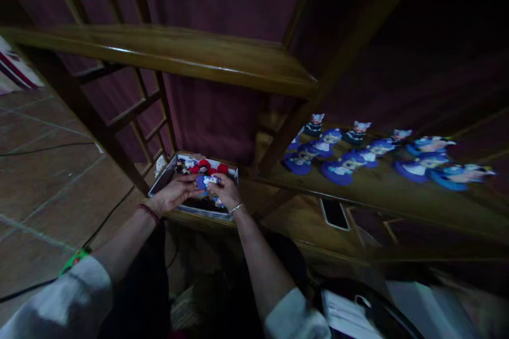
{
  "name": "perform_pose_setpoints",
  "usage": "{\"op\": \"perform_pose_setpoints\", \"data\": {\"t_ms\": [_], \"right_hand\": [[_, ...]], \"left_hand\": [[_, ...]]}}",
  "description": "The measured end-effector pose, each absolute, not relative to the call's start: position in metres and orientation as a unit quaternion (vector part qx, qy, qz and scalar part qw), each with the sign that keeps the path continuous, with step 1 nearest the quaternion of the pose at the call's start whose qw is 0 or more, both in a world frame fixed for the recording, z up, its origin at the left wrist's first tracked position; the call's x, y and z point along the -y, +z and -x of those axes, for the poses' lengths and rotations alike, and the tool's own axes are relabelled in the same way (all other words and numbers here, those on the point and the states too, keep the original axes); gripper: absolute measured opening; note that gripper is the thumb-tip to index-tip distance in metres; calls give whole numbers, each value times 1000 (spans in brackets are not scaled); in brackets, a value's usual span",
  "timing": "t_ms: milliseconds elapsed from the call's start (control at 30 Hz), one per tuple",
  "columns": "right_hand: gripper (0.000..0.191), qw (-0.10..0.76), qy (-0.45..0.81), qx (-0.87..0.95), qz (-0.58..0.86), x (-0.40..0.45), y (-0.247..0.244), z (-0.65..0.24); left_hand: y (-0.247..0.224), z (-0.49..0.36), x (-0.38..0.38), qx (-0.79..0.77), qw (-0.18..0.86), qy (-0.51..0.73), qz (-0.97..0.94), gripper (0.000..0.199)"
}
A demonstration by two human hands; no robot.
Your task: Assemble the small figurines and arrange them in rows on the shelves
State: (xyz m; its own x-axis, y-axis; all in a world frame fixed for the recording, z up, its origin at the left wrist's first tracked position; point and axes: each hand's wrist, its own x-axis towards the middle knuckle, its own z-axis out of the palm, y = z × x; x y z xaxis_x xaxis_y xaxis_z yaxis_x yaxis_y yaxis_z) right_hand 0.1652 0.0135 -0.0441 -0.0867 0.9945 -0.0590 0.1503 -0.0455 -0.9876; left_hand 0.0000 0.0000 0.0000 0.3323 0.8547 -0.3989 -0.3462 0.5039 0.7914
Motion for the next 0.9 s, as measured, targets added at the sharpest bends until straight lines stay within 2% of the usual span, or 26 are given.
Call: {"op": "perform_pose_setpoints", "data": {"t_ms": [167,400,533,700,900], "right_hand": [[30,396,488,556,544,-13,-49,-163],[27,340,462,601,556,-17,-58,-147],[25,282,462,640,546,-14,-54,-141],[22,196,431,692,546,-12,-47,-139],[28,109,354,722,584,-10,-31,-141]], "left_hand": [[-1,1,-5,-438,758,370,-310,25],[-1,17,-15,-485,761,257,-346,27],[-5,20,-20,-511,746,200,-378,33],[-11,16,-25,-539,719,139,-416,23],[-12,7,-29,-534,711,139,-436,26]]}}
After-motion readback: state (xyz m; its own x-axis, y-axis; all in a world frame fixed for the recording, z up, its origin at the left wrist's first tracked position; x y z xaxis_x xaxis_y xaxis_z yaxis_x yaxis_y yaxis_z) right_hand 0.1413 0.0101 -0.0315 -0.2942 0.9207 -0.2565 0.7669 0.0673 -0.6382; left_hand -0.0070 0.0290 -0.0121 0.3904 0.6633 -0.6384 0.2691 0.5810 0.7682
